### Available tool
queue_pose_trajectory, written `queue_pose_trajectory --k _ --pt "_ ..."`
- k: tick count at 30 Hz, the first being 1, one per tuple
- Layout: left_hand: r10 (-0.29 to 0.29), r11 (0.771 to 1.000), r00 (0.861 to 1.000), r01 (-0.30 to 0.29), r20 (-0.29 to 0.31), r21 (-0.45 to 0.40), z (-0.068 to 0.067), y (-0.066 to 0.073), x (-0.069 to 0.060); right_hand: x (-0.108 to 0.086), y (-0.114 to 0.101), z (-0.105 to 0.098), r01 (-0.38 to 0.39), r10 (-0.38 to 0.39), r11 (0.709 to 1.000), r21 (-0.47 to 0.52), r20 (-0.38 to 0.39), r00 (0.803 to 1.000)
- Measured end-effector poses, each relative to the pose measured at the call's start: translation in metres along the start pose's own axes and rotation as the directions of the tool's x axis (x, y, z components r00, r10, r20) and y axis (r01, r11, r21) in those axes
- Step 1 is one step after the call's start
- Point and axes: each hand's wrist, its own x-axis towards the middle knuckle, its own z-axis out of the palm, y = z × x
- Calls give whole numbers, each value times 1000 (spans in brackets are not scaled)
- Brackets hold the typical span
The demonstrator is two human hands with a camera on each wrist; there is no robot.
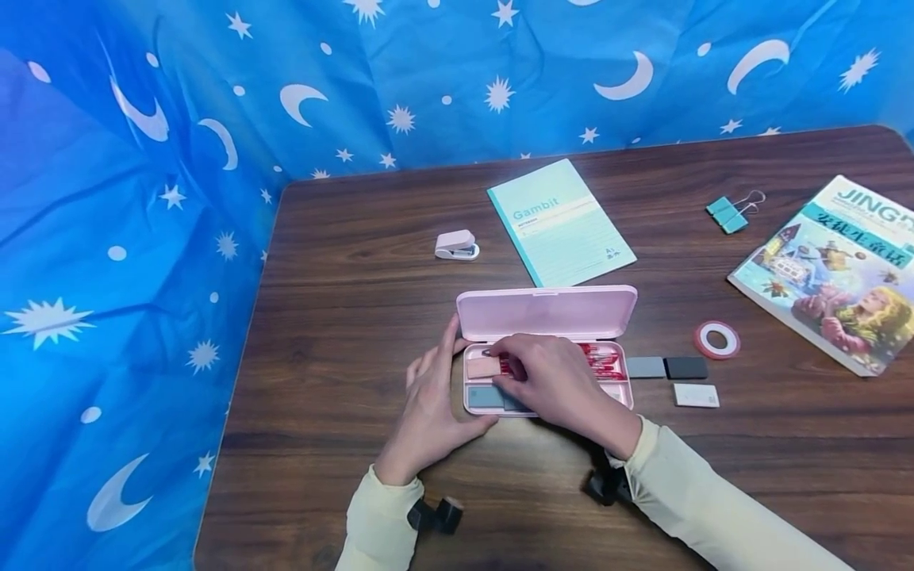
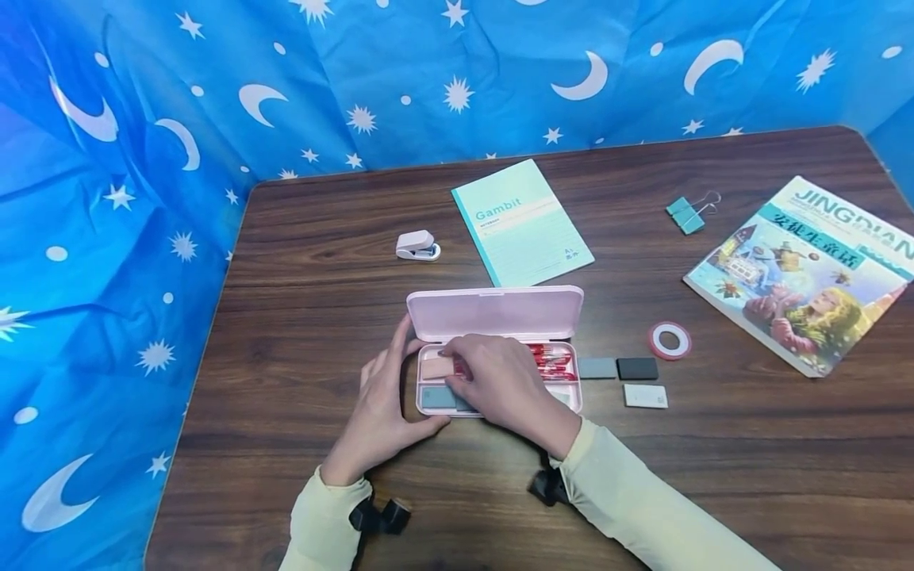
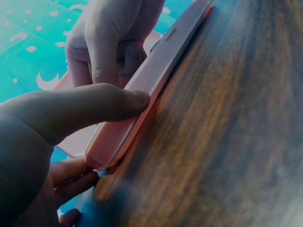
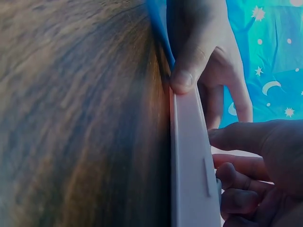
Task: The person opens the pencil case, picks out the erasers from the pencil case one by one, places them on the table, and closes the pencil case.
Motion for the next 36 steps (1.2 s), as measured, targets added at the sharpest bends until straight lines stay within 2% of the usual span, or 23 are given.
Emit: queue_pose_trajectory --k 6,12,17,21,28,31,36 --pt "-4 1000 1000 4 4 -8 1 1 3 2 2 0 3 -3 1000 -5 -25 1000" --pt "18 1000 1000 -18 -14 9 2 0 4 3 4 4 55 -55 998 -4 -45 997" --pt "17 1000 1000 -17 -12 11 2 0 3 -4 6 -7 66 -63 997 38 -78 995" --pt "-4 1000 1000 4 -8 7 2 1 2 -20 17 -26 79 -71 994 70 -119 990" --pt "-31 999 1000 31 4 -8 2 3 0 -56 53 -63 77 -70 997 26 -206 976" --pt "-33 999 999 33 5 -10 2 3 0 -70 70 -77 52 -48 999 16 -208 977" --pt "-40 999 999 40 10 -17 1 2 0 -92 92 -94 -10 3 999 -38 -169 986"
